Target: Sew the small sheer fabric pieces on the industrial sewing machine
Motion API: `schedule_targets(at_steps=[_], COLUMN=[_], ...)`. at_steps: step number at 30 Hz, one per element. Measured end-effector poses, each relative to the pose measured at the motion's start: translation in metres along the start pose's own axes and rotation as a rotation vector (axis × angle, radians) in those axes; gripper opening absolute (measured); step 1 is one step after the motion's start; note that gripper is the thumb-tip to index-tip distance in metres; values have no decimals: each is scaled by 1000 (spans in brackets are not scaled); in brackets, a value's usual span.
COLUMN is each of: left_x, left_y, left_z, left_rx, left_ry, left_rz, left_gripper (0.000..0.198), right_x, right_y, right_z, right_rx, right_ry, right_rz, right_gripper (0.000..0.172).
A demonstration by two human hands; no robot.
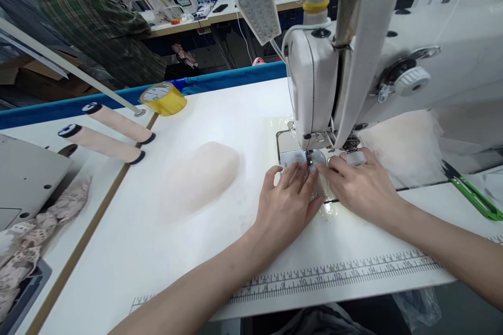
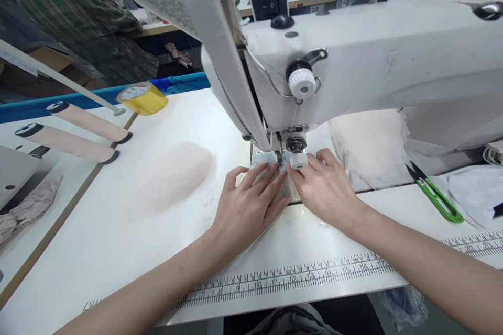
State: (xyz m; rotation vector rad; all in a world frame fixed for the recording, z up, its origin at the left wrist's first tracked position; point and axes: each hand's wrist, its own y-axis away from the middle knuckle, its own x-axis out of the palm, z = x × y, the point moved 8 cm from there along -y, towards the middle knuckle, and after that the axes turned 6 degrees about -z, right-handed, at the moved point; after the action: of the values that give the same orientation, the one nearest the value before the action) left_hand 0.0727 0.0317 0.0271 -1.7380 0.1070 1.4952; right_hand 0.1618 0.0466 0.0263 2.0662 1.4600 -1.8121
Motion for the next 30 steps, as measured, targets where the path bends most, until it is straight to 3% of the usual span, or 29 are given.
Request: schedule_targets(at_steps=[7,11,17,21,24,27,30], left_x=[2,-16,-13,-6,-2,5,9], left_y=[-1,-4,5,3,-2,-6,-11], left_z=[2,4,0,5,22,40,45], left_rx=[-11,-23,-63,-34,-151,-334,-391], left_ry=[20,136,212,93,201,432,552], left_rz=[0,-20,316,213,135,144,190], left_gripper=[38,24,19,17,23,25,25], right_x=[-3,-12,-13,-12,-12,-17,-20], right_y=[0,-2,-1,0,-1,-1,-1], right_z=[-3,-1,-6,-4,-2,-6,-16], right_rx=[0,-45,-10,-49,-81,-68,20], right_ry=[-13,-272,-521,-560,-543,-472,-432], right_rz=[-35,-82,-46,8,12,-115,-237], right_gripper=[28,26,22,27,38,19,18])
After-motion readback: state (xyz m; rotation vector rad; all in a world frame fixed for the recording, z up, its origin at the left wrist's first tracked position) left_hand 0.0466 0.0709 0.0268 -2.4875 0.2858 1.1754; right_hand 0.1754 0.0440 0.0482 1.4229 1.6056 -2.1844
